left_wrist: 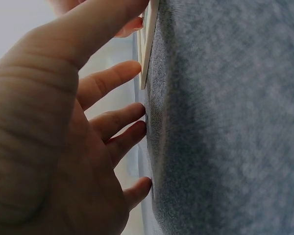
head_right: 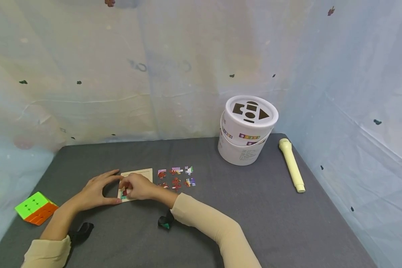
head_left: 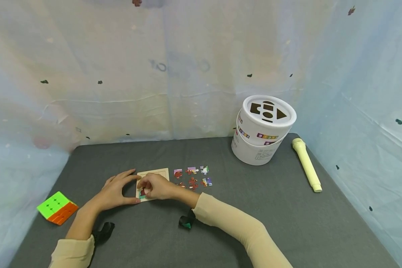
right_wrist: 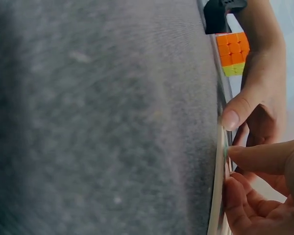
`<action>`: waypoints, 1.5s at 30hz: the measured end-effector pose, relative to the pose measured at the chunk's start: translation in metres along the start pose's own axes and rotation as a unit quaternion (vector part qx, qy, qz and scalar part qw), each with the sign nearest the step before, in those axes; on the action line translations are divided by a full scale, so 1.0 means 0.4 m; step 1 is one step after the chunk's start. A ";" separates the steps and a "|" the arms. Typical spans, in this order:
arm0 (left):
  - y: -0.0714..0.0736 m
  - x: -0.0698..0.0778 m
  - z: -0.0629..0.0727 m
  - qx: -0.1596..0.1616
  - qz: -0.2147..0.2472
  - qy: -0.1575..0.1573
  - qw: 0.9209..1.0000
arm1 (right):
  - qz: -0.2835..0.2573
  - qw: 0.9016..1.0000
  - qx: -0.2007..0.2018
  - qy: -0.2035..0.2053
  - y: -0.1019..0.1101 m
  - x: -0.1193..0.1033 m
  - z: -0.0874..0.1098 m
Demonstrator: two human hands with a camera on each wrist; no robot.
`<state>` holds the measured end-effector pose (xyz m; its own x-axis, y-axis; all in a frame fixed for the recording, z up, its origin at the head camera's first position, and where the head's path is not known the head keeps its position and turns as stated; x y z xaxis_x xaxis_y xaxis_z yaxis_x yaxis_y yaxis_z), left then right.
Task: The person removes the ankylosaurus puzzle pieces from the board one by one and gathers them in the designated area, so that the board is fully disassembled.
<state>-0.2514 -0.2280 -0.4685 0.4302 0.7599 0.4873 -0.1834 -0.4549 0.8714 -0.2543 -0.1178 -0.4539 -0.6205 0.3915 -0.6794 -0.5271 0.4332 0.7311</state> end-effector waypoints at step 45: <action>-0.008 0.037 -0.009 -0.029 0.024 -0.042 0.998 | -0.037 0.999 0.023 0.005 -0.004 -0.005 0.019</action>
<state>-0.2478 -0.2137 -0.4639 0.4913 0.6953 0.5245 -0.2555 -0.4607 0.8500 -0.2477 -0.1130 -0.4540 -0.5862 0.3487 -0.7313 -0.5452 0.4979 0.6744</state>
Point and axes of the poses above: each hand's wrist, its own z-axis away from the middle knuckle, its own y-axis out of the back of the hand, x = y × z, the point moved 9 cm from there along -z, towards the middle knuckle, and after that the axes turned 2 degrees about -x, right-handed, at the moved point
